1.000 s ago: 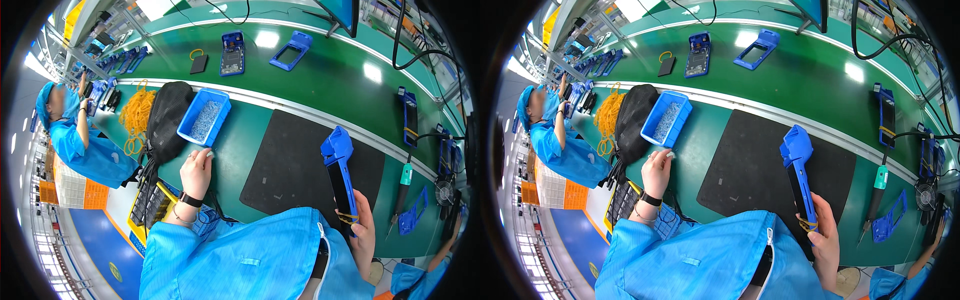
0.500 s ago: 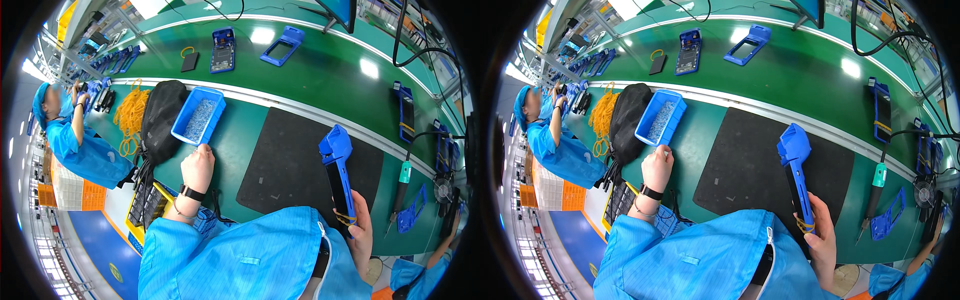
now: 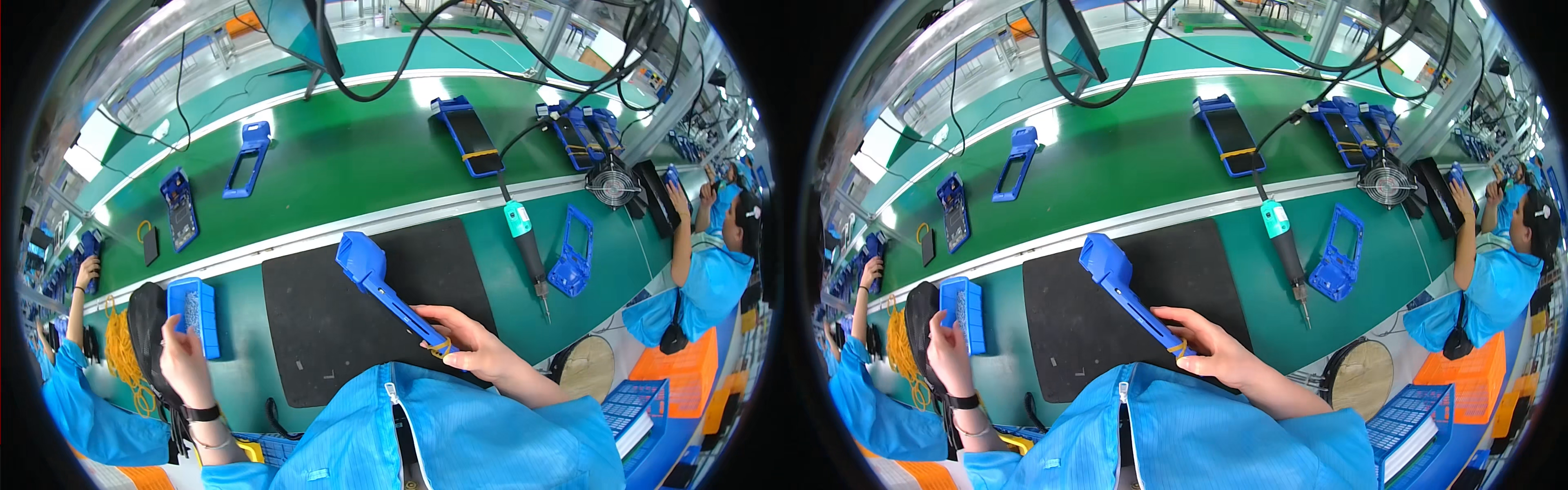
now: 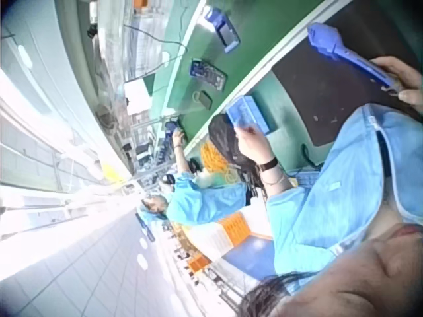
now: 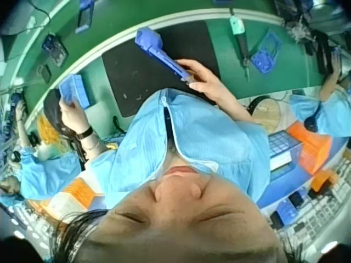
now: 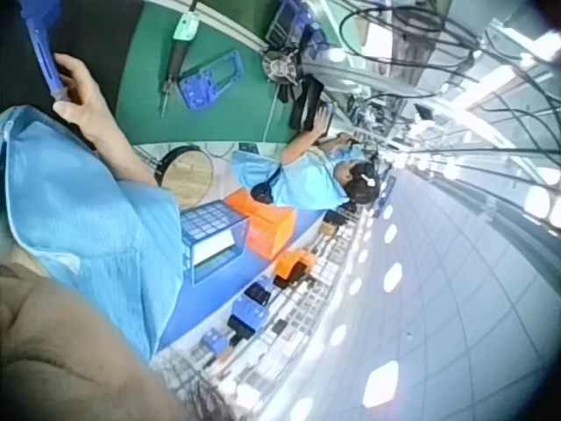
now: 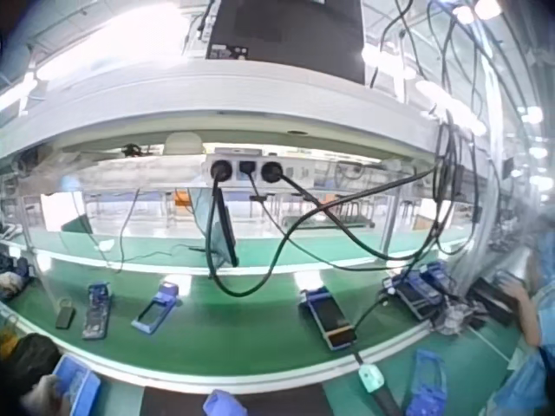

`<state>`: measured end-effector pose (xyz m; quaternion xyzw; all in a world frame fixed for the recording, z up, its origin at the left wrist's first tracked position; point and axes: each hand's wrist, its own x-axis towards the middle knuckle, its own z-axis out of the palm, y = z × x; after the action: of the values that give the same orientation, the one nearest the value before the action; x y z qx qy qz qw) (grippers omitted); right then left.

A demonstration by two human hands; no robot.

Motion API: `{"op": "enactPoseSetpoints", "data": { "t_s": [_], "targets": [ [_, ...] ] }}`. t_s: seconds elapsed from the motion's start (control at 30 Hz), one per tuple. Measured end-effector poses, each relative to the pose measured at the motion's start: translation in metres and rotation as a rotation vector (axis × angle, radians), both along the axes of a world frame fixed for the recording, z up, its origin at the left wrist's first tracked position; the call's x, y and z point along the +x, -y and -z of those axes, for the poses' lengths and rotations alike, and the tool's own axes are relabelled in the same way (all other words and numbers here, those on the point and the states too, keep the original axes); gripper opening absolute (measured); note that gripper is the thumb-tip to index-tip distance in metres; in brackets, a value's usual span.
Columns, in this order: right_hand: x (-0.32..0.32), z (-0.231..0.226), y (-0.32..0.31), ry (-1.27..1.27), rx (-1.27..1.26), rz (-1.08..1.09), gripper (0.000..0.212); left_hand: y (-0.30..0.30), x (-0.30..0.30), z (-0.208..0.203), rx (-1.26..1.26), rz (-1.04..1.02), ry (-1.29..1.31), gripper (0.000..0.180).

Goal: The person assembles a handheld electronic device by inserting a rechargeable battery and internal components into a blue device casing, then securing the casing with screws using an electric screwdriver.

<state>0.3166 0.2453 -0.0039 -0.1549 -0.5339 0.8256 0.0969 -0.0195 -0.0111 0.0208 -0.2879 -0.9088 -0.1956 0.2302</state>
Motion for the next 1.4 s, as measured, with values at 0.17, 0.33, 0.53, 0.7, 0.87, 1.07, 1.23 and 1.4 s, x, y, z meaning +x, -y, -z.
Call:
{"op": "enactPoseSetpoints", "data": {
  "t_s": [0.17, 0.33, 0.53, 0.7, 0.87, 1.07, 1.23, 1.4],
  "targets": [
    [-0.022, -0.011, 0.004, -0.123, 0.258, 0.061, 0.074, -0.103, 0.087, 0.005, 0.51, 0.926, 1.164, 0.094],
    [-0.049, -0.032, 0.021, -0.134, 0.967, 0.157, 0.069, -0.163, 0.129, 0.022, 0.859, 1.171, 1.921, 0.089],
    [-0.053, -0.024, 0.017, -0.124, 1.257, 0.331, 0.038, -0.152, 0.105, 0.047, 1.11, 1.026, 2.318, 0.082],
    [-0.072, -0.011, 0.026, -0.186, 1.269, 0.19, 0.027, -0.15, 0.1, 0.055, 1.055, 1.039, 2.276, 0.078],
    [-0.078, -0.011, 0.024, -0.165, 1.204, 0.097, 0.023, -0.147, 0.1, 0.056, 0.964, 1.036, 2.247, 0.072],
    [-0.077, -0.012, 0.023, -0.13, 1.252, 0.068, 0.018, -0.144, 0.099, 0.058, 0.861, 1.096, 2.217, 0.07],
    [-0.071, -0.012, 0.017, -0.198, 1.242, -0.064, 0.014, -0.145, 0.094, 0.048, 0.933, 1.07, 2.254, 0.07],
    [-0.063, -0.027, 0.007, -0.286, 1.092, -0.245, 0.012, -0.143, 0.079, 0.027, 1.269, 0.855, 2.192, 0.08]
  ]
}}
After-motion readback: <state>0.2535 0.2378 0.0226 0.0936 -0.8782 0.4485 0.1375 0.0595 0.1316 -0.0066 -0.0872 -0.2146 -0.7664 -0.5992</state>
